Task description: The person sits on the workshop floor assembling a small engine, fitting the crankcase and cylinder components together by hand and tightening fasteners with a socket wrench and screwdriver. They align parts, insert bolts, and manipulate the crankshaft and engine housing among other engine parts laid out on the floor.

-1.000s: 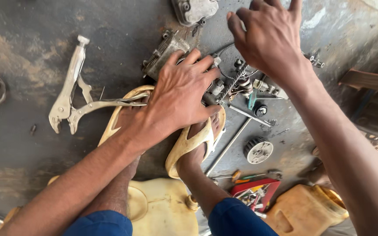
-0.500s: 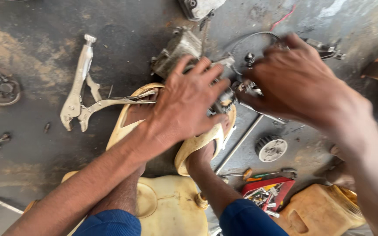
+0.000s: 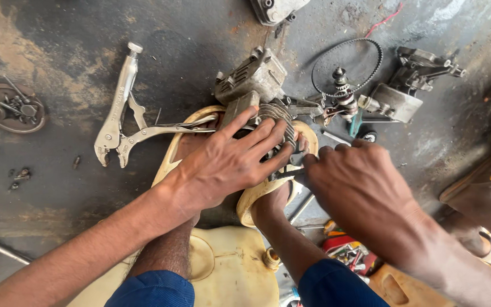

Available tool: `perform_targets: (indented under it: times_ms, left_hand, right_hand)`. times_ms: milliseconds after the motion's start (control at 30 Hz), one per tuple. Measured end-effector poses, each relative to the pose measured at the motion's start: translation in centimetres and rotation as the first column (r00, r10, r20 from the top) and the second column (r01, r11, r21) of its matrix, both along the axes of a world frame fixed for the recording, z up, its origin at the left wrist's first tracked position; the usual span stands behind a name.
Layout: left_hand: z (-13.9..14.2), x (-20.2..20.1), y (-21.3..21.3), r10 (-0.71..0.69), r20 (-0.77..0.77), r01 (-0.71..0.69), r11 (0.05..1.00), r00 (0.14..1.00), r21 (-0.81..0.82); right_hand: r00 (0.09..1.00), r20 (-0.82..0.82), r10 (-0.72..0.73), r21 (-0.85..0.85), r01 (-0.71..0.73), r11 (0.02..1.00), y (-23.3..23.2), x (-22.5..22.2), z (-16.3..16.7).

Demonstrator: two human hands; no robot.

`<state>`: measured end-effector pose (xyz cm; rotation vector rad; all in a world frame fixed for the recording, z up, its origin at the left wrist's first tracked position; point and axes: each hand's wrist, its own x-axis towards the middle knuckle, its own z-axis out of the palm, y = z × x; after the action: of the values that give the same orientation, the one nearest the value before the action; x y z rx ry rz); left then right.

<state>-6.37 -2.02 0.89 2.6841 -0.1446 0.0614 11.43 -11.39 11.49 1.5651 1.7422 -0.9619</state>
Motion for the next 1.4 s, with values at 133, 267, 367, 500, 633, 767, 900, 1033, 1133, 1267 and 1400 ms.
perform_targets:
  times_ms: [133, 267, 367, 500, 633, 767, 900, 1033, 1133, 1267, 1400]
  left_hand:
    - [-0.7, -0.8, -0.9, 0.06, 0.131, -0.066, 0.997, 0.99, 0.042]
    - [-1.7, -0.7, -1.5, 0.125, 0.204, -0.16, 0.974, 0.971, 0.163]
    - [-2.8, 0.0, -2.1, 0.193, 0.308, -0.258, 0.948, 0.932, 0.186]
    - [-3.0, 0.3, -3.8, 0.194, 0.343, -0.305, 0.9, 0.919, 0.31]
    - [-1.5, 0.4, -4.9, 0.073, 0.18, -0.12, 0.956, 0.981, 0.266]
    - [0.8, 2.2, -5.0, -0.204, -0.136, 0.224, 0.962, 0.97, 0.155]
    - [1.3, 5.3, -3.7, -0.036, -0.007, 0.037, 0.978, 0.999, 0.205]
    - [0.5, 6.7, -3.0, 0.134, -0.152, -0.11, 0.981, 0.979, 0.158]
    - [0.0, 7.1, -4.0, 0.151, -0.254, -0.125, 0.986, 0.955, 0.114]
    - [-0.4, 6.4, -5.6, 0.25, -0.21, -0.215, 0.961, 0.945, 0.172]
    - [-1.1, 6.6, -6.3, 0.262, -0.281, -0.201, 0.953, 0.923, 0.227]
  right_hand:
    - [0.993, 0.116, 0.034, -0.018, -0.032, 0.999, -0.2, -1.3, 0.5]
    - [0.974, 0.225, -0.012, 0.145, -0.022, 0.989, -1.1, -1.6, 0.4]
    - [0.945, 0.327, 0.003, 0.177, -0.064, 0.982, -2.2, -1.7, -0.2]
    - [0.917, 0.392, -0.077, 0.24, -0.021, 0.97, -4.5, -2.5, -1.9]
    - [0.897, 0.363, -0.254, 0.347, 0.123, 0.93, -7.3, -3.7, -3.8]
    - [0.851, 0.311, -0.422, 0.307, 0.33, 0.892, -9.4, -4.2, -5.4]
    - [0.826, 0.289, -0.484, 0.225, 0.433, 0.873, -10.6, -4.1, -6.5]
    - [0.8, 0.24, -0.549, 0.216, 0.508, 0.834, -11.1, -3.5, -7.2]
    - [0.778, 0.221, -0.588, 0.194, 0.556, 0.808, -11.1, -3.3, -7.6]
    - [0.743, 0.192, -0.641, 0.227, 0.602, 0.766, -11.1, -3.6, -7.8]
    - [0.721, 0.195, -0.665, 0.151, 0.647, 0.747, -11.1, -3.7, -7.5]
